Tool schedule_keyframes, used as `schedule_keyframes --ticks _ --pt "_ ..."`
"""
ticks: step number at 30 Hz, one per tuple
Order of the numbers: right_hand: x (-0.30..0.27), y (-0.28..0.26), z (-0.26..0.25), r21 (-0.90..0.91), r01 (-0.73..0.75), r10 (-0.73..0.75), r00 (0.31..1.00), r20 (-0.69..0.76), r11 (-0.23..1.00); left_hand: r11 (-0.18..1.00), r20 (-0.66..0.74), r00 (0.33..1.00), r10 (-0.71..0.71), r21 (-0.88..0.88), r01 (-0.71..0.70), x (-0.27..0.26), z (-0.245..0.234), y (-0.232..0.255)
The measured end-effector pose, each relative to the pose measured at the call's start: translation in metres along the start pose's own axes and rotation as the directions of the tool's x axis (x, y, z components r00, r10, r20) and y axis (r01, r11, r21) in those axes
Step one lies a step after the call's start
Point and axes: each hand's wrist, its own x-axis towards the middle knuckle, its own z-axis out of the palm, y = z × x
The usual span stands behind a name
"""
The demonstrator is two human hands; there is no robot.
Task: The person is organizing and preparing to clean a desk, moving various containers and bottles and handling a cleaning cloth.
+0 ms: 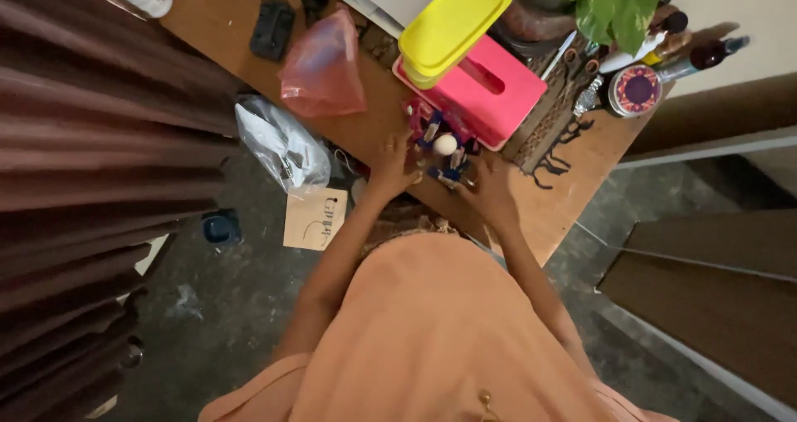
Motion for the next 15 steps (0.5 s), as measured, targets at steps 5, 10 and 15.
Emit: schedule_keyframes --ticks 5,10,15 --pt "0.005 -0.039 0.003 0.11 0.005 0.006 0.994 -0.108 0.994 0.999 0.044 0.999 0.001 0.043 -0.003 0.001 -0.003 -0.004" --pt "0.041 -0.048 0.014 0.111 0.056 -0.044 0.993 -0.113 0.992 0.99 0.024 0.996 0.088 0.113 -0.09 0.009 -0.002 -0.023" --pt "0.056 -0.031 0.034 0.003 0.088 -0.083 0.94 -0.331 0.996 0.979 0.047 0.989 0.142 0.14 -0.147 0.02 -0.006 -0.048"
